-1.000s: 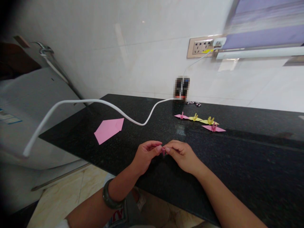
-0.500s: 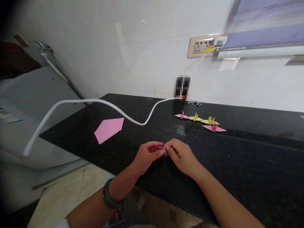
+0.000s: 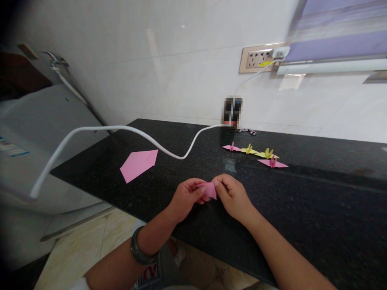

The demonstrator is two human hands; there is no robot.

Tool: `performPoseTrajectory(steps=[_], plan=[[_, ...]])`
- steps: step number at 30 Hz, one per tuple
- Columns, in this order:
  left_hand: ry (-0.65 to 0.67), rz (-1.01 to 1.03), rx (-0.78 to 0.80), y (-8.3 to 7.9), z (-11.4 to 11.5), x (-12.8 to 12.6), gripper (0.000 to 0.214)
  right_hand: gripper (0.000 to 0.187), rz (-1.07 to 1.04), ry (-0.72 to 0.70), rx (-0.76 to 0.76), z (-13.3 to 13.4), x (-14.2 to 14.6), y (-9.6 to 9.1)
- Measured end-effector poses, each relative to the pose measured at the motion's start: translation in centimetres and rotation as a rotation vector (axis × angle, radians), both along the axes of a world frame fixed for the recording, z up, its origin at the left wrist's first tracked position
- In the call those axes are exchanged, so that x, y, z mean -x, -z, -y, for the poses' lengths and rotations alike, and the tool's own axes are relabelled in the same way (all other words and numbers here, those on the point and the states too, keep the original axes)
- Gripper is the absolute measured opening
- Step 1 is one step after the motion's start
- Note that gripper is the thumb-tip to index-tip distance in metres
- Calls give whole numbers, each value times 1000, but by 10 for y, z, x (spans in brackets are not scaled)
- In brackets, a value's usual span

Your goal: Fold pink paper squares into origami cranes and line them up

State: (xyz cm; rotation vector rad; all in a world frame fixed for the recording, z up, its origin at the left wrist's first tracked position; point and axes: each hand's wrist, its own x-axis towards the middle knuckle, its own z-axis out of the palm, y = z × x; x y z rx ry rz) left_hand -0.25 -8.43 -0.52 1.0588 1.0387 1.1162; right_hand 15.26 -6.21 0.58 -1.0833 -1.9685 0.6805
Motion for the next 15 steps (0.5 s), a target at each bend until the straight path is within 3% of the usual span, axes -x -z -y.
performPoseTrajectory(steps=[15], plan=[[-15,-13,-39,5,-3,2,28,17,-19,-48,63,-3,-5,1]])
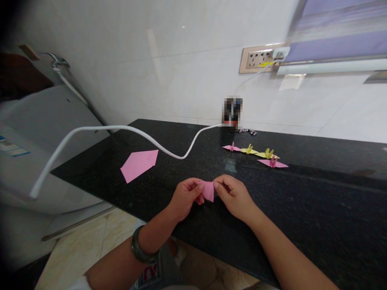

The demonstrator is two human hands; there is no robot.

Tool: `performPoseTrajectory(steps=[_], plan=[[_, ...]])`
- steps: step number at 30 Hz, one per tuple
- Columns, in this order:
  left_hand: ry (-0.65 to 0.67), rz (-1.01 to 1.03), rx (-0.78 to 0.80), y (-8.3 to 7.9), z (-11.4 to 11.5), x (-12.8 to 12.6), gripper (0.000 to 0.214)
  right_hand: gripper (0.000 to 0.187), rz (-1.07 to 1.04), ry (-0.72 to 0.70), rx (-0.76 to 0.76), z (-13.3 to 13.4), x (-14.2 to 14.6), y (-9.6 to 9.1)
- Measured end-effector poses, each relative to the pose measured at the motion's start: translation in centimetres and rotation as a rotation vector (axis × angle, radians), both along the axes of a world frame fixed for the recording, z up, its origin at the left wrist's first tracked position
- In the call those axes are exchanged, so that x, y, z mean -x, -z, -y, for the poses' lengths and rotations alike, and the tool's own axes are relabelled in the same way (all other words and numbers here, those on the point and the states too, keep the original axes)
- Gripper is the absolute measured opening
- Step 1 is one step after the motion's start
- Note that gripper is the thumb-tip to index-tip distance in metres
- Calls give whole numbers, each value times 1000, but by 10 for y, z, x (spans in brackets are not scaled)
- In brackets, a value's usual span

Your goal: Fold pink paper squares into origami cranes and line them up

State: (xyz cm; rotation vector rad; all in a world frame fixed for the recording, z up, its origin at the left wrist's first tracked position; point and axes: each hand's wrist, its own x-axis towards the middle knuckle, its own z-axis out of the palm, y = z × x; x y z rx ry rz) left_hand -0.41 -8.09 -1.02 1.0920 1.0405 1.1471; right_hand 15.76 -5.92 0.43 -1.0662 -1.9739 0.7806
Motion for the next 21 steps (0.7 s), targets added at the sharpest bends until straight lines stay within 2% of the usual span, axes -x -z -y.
performPoseTrajectory(steps=[2,5,8,11,13,15,18,21], plan=[[-9,15,5,0,0,-1,34,17,-32,55,29,-1,-1,4],[-99,-30,-50,2,3,-5,47,18,-91,169,56,-4,-2,8],[-141,-219,-195,2,8,-8,37,18,-159,242,104,-5,-2,9],[-113,-385,-309,2,11,-10,40,18,-287,193,255,-5,1,9],[-112,-441,-330,3,11,-11,42,18,-366,135,353,-4,3,9],[-114,-472,-317,4,10,-11,33,18,-416,87,407,-4,5,8],[-66,-451,-281,8,10,-10,23,20,-431,48,422,-2,6,6],[10,-343,-217,10,9,-10,22,21,-383,50,384,-2,5,5]])
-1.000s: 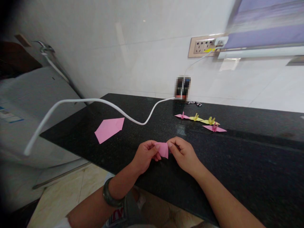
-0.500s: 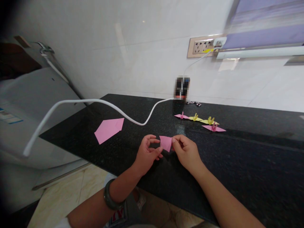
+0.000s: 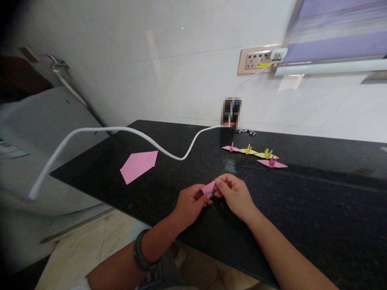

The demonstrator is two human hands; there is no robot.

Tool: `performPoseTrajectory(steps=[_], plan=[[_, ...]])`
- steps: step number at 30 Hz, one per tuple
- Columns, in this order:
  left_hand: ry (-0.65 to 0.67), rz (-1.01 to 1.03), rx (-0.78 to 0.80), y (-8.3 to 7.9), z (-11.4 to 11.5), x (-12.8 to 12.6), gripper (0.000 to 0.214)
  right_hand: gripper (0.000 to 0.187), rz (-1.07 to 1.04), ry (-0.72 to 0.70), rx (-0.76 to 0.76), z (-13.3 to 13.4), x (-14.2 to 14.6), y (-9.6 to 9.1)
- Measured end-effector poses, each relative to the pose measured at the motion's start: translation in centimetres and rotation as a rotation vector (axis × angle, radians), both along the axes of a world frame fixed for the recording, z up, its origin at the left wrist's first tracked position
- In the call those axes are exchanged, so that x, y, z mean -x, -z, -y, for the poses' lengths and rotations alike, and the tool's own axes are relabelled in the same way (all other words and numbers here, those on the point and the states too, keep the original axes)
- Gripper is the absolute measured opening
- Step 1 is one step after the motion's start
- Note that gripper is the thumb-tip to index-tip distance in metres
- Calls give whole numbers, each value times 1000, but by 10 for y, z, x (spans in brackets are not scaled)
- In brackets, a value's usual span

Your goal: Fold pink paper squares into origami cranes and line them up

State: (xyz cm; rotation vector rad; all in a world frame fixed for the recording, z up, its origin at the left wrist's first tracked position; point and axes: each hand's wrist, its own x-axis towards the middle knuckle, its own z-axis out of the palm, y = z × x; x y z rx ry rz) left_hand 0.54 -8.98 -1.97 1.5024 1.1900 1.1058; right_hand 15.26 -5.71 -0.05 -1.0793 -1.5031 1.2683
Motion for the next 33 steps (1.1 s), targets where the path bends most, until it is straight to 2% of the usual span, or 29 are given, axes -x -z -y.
performPoseTrajectory(steps=[6,9,13,16,19,24,27,33], plan=[[54,226,99,-4,-4,0,22,21,-2,-56,-33,0,0,2],[19,291,123,-6,-5,1,21,21,23,-82,-64,1,-1,1],[-34,324,176,-9,-7,3,22,21,161,-107,-196,2,-1,0],[-15,353,202,-11,-7,5,29,21,241,-68,-278,4,1,2],[-9,405,221,-12,-6,6,34,30,307,2,-321,6,4,5],[34,467,247,-13,-4,4,31,38,388,99,-411,7,5,4],[40,445,229,-14,-4,4,30,29,383,99,-402,6,3,3],[-2,429,244,-13,-6,6,28,23,197,80,-273,2,2,11]])
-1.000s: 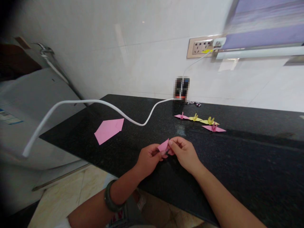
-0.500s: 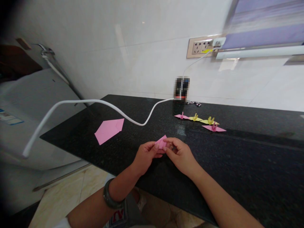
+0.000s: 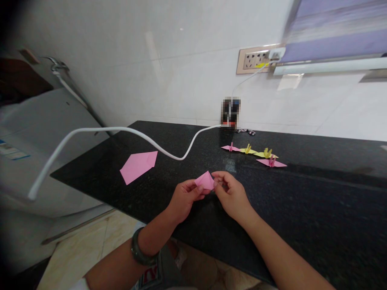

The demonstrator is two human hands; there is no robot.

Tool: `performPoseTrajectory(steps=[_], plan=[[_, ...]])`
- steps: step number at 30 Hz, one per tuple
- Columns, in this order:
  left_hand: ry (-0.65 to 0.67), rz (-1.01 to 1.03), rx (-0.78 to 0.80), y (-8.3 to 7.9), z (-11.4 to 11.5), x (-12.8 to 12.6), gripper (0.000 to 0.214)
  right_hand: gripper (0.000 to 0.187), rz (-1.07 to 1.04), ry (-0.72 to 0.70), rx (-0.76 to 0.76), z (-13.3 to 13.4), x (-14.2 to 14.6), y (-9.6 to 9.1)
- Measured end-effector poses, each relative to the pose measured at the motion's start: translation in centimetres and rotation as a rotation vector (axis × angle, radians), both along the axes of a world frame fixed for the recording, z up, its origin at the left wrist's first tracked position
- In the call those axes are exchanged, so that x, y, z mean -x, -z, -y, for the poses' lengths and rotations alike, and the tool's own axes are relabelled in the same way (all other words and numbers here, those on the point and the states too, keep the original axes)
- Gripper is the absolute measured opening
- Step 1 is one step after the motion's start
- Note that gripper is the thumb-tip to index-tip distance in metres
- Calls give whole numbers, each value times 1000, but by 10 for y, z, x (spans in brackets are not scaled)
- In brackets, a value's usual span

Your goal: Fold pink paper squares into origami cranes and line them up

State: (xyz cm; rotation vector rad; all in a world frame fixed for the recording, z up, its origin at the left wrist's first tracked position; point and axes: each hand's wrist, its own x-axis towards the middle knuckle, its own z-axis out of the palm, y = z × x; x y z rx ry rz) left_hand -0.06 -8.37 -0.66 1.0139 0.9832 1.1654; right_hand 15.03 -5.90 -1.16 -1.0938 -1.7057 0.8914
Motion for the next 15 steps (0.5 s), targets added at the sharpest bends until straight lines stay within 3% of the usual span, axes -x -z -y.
performPoseTrajectory(steps=[15], plan=[[-33,-34,-20,3,0,-1,27,17,28,45,-2,2,1,-6]])
